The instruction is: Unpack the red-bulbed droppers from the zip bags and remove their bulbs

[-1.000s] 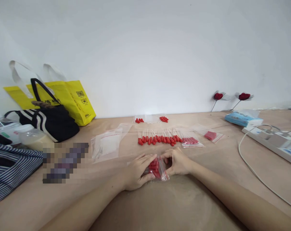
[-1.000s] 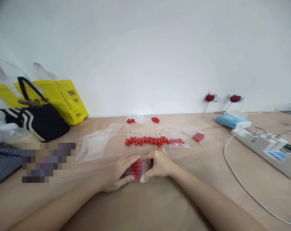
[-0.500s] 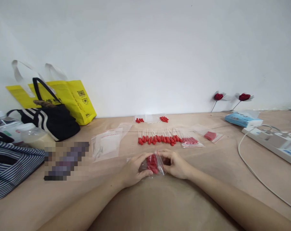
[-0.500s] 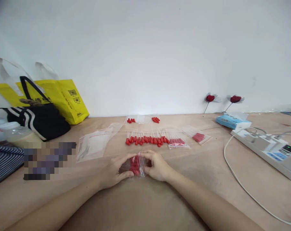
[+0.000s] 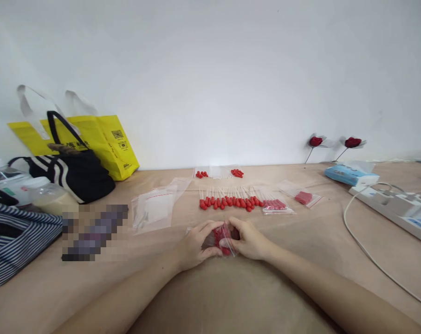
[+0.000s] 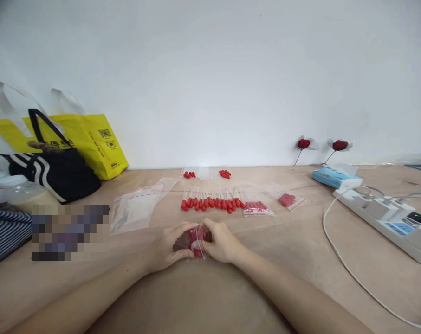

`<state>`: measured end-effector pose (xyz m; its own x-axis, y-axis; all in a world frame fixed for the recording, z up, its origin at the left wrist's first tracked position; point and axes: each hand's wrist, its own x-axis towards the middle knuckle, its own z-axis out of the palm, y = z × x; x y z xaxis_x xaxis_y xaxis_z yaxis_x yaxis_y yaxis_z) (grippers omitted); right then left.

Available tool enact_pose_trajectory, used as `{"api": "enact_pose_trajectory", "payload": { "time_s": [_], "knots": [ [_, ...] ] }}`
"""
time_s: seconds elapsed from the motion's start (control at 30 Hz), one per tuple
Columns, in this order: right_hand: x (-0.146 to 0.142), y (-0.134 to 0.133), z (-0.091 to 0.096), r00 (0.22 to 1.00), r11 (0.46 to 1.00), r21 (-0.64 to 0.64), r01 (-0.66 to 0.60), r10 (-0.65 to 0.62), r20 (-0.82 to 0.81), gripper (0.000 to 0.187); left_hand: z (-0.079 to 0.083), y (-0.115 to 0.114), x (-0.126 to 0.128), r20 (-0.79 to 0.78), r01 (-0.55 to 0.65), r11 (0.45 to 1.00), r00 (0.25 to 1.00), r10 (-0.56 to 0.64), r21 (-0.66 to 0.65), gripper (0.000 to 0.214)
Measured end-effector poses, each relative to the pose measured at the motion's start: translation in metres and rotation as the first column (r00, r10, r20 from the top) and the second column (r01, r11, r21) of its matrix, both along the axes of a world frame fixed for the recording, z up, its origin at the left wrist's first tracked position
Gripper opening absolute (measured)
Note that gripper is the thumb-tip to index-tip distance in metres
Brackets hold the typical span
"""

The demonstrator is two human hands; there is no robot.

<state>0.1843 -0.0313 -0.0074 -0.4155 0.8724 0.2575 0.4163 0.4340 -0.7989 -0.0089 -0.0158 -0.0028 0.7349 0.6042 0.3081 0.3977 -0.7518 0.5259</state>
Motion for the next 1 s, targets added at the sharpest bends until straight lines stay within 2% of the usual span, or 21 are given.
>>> {"api": "enact_pose_trajectory", "payload": {
  "time_s": [0.13,0.2,0.3,0.47,0.7,0.87,1.0],
  "knots": [
    [-0.001,0.0,-0.001,1.0,0.994,0.102,0.025,-0.026,0.007,0.008,-0.001,0.001,-0.001,0.005,-0.01,0.999,1.0,0.01,-0.039,0.057],
    [0.001,0.001,-0.002,0.999,0.994,0.108,0.034,-0.033,-0.007,0.006,0.0,0.001,-0.001,0.002,-0.021,0.998,1.0,0.021,-0.062,0.058],
    [0.005,0.002,-0.002,0.999,0.998,0.046,0.041,-0.04,-0.02,0.005,0.001,0.001,0.0,-0.003,-0.047,0.996,0.999,0.047,-0.075,0.059],
    [0.004,0.001,0.0,0.998,1.0,0.013,0.019,-0.02,0.063,0.006,0.0,0.002,0.0,-0.004,-0.032,0.996,0.999,0.032,-0.081,0.057],
    [0.004,0.003,-0.006,0.999,0.994,-0.094,0.047,-0.049,-0.014,0.002,-0.002,0.003,-0.001,-0.022,-0.067,0.995,0.998,0.066,-0.077,0.058],
    [0.012,0.004,-0.007,0.998,0.989,-0.135,0.055,-0.059,-0.025,0.008,0.0,0.001,-0.001,-0.052,-0.094,0.99,0.995,0.089,-0.109,0.06],
    [0.015,0.006,-0.007,0.998,0.979,-0.205,-0.009,-0.003,-0.056,0.02,0.001,0.001,-0.001,-0.072,-0.093,0.988,0.994,0.084,-0.127,0.059]
  ]
}}
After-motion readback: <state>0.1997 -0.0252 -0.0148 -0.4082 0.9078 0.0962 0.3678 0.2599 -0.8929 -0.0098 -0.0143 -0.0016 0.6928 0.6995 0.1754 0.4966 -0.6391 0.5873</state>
